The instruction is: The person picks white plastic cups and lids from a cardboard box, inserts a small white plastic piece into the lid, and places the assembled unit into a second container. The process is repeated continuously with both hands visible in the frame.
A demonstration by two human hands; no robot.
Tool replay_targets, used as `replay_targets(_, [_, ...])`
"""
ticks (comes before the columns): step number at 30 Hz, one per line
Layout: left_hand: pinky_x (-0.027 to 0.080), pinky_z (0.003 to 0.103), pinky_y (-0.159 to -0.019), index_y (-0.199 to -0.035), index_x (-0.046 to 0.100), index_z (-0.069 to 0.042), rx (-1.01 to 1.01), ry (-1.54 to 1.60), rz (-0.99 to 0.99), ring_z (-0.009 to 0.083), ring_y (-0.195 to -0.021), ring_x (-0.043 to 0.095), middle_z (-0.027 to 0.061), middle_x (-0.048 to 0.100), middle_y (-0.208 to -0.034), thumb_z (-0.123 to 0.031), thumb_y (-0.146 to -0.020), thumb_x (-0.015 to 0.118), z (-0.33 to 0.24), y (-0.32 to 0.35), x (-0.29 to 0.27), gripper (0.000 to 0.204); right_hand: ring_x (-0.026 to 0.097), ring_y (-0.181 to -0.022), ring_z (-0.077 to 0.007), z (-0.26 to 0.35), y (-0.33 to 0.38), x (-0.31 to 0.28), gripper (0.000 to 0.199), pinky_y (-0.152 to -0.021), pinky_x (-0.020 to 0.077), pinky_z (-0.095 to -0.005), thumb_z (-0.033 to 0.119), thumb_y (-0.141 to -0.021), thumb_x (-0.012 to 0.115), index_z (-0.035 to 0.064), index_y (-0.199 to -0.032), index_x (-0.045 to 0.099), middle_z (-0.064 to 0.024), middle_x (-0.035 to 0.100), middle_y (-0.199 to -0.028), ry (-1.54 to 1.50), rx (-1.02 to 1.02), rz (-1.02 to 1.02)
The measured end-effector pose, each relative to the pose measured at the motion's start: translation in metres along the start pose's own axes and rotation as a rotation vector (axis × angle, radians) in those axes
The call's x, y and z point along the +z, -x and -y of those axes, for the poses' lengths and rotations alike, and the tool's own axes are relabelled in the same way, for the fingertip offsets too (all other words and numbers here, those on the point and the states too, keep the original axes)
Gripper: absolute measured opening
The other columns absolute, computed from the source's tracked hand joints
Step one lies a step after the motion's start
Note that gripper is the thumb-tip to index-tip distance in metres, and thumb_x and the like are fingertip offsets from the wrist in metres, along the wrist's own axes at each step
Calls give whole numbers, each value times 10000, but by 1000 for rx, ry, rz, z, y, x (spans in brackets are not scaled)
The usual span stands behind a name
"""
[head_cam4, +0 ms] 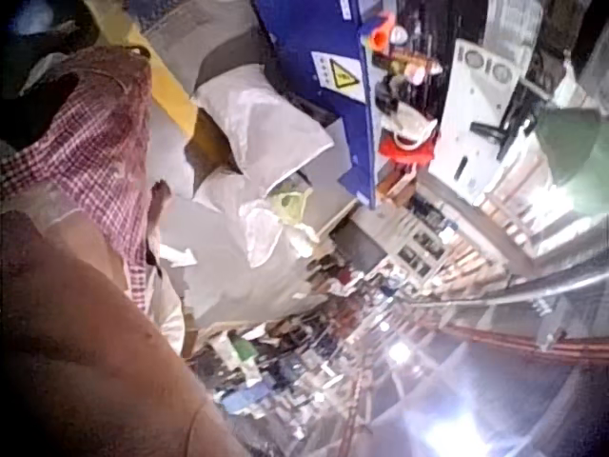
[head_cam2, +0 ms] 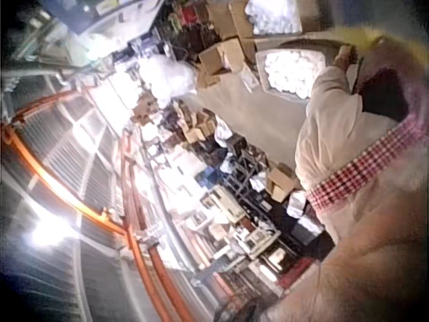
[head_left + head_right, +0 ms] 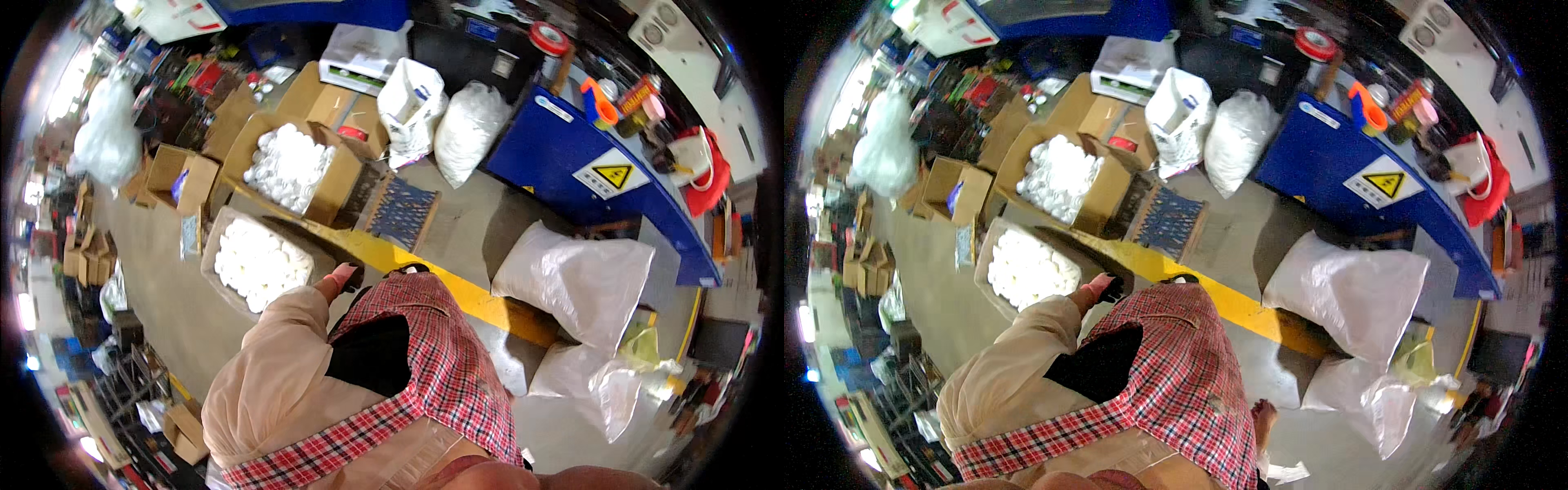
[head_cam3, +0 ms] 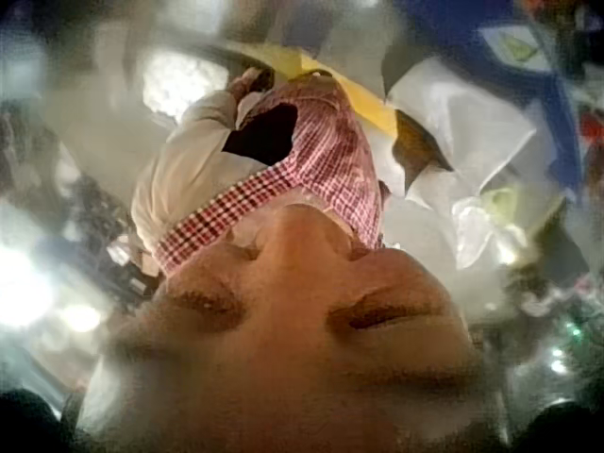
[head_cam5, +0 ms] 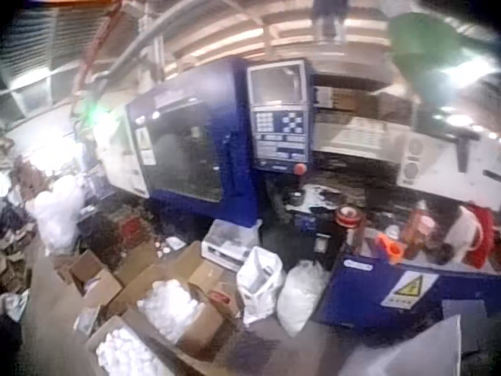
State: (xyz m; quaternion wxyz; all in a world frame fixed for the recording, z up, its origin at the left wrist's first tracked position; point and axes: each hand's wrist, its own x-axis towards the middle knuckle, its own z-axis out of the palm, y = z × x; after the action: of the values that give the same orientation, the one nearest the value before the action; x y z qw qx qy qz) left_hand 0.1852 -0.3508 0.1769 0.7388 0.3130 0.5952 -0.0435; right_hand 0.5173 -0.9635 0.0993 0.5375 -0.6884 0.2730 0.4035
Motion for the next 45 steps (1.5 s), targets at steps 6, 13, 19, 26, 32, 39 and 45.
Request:
replay_targets(6, [461,391,-491,-997,608,-120,-43,76,-90,241,-608,610,80,632,-803,-366,-924,533,47,-3,-33,268,429,-445,-125,148,91,163,410,-407,373,-310,366,-926,611,47,-672,562,-17,469,-533,579,-310,48])
replay_targets(13, [413,359,-451,-962,614,-115,386,-125,-1,230,-543,572,58,605,-713,-331,-927,525,55,-44,-98,236,492,-473,-158,96,46,180,519,-468,408,-358,442,-899,609,10,-611,598,-26,503,-516,897,-475,94])
replay_targets(19, [488,336,-535,-1076,606,-28,347,122,267,174,-567,554,70,596,-756,-205,-942,555,-115,-12,21,228,543,-468,-169,103,105,172,422,-464,482,-336,408,-876,625,11,-735,655,-65,575,-584,637,-139,-227])
replay_targets(26, [476,343,-858,-1139,577,24,1391,-583,683,218,-930,601,108,631,-994,-111,-905,575,-245,216,231,271,540,-486,-169,39,174,129,355,-475,464,-330,360,-888,631,30,-760,644,-58,584,-593,156,-165,-378])
replay_targets(32, [468,341,-799,-1113,589,-17,1375,-723,1448,200,-880,592,81,626,-976,-131,-887,601,-101,288,417,254,573,-528,-164,-138,214,80,379,-498,498,-323,375,-880,610,29,-731,657,-62,607,-610,-130,9,-597])
replay_targets(39, [459,338,-731,-1083,603,-64,1232,-269,2178,179,-821,582,49,619,-955,-154,-867,632,70,400,583,236,566,-447,-186,-375,264,0,316,-446,495,-328,321,-846,636,38,-706,653,-77,599,-565,-522,289,-847])
replay_targets(45, [451,335,-673,-1057,615,-105,1048,420,2429,161,-770,573,22,614,-937,-174,-849,659,106,494,691,224,558,-432,-223,-435,255,-148,327,-444,471,-365,303,-874,606,43,-678,634,-104,595,-553,-182,247,-975])
